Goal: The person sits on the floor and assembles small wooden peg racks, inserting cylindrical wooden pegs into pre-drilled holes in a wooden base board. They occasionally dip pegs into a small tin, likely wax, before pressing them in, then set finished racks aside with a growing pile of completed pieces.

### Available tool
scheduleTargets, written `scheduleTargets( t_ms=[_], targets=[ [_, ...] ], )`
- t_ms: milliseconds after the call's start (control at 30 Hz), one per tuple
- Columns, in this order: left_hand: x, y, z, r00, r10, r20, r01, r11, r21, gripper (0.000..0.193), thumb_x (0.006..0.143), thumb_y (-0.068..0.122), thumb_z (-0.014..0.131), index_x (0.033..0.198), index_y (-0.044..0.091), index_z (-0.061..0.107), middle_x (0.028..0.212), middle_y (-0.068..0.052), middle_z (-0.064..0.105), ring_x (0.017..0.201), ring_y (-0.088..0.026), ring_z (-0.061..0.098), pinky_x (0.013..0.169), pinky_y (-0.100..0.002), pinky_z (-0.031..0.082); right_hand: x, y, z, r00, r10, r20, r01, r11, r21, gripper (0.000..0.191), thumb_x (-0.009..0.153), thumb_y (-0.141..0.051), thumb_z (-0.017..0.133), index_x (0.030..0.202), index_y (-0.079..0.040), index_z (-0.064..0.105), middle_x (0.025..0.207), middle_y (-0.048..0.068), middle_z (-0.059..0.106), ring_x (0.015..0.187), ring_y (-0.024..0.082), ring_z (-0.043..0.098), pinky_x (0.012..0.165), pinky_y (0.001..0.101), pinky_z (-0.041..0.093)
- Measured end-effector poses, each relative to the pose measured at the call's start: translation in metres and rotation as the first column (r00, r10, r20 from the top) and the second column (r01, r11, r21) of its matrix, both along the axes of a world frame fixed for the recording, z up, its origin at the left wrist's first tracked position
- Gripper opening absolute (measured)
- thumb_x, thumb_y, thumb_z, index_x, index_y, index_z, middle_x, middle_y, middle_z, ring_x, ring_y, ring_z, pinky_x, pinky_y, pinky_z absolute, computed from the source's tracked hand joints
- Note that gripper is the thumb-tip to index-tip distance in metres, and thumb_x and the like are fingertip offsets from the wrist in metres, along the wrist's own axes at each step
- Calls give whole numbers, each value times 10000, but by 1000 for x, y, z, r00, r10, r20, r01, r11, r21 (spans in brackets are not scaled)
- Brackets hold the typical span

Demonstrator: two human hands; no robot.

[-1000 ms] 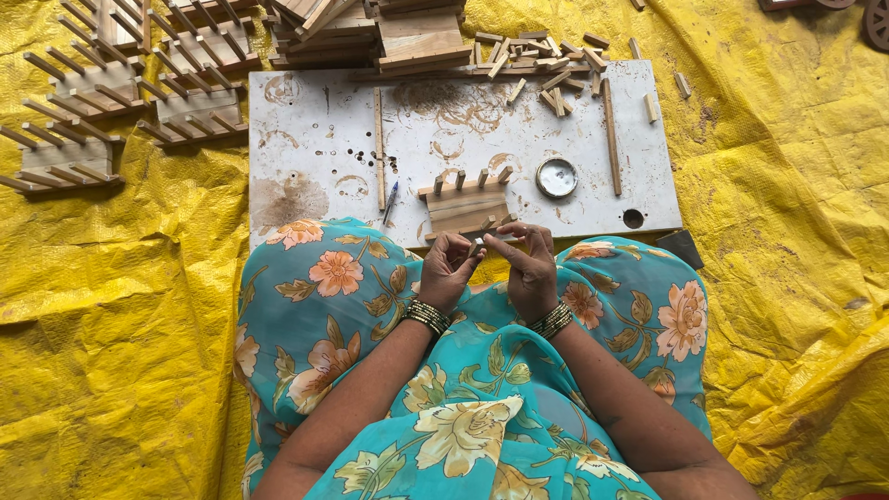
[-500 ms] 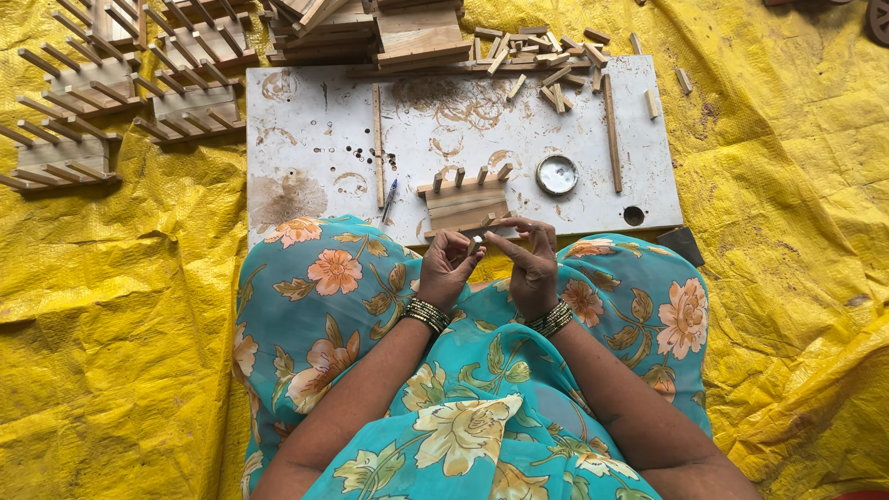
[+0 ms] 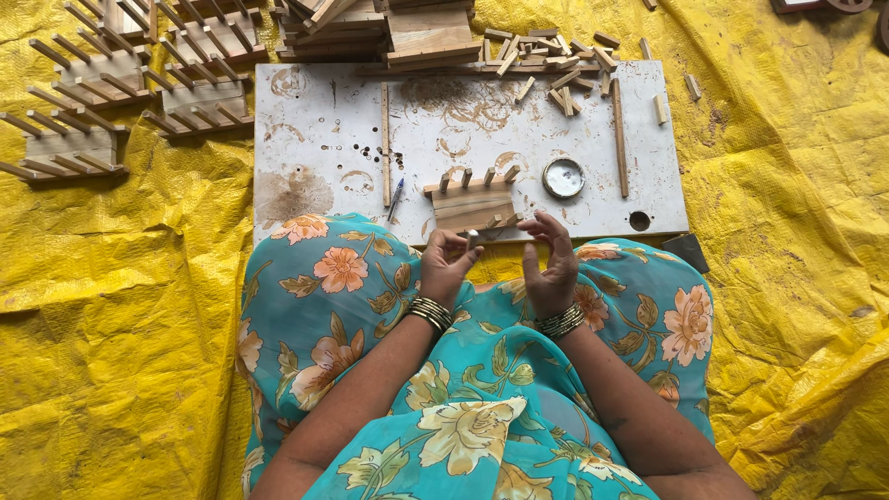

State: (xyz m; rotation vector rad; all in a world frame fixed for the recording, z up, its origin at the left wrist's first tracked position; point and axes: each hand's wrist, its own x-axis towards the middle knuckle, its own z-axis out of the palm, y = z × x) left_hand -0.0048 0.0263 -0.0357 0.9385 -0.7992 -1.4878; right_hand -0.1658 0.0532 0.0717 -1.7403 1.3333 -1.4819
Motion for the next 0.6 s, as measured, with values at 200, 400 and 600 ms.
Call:
scheduleTargets(
  t_ms=[200,400,600],
  targets=[
    [3,-1,-4,966,-15,-256,107,931,348,256,869,135,830,978,94,602,862,-4,670,763,-113,594,676,-274,501,6,1,-20,964,160,-211,-171,985,-34,585,869,38,737,1358,-83,439,1224,119,616,1133,223,666,1004,343,566],
    [4,-5,-3,938,-63,-341,224,860,459,193,829,243,769,937,128,658,826,11,680,777,-115,625,684,-321,481,13,-3,-24,870,268,-415,-339,935,-106,647,791,-25,829,1283,-106,417,1193,144,610,1101,347,623,956,434,528],
    [1,-10,-6,941,-134,-311,286,805,520,288,878,343,810,831,150,601,763,24,607,754,-119,559,684,-363,401,13,-7,-32,799,259,-542,-380,917,-122,538,852,37,773,1224,-130,423,1153,82,643,1104,325,635,945,432,548]
  ],
)
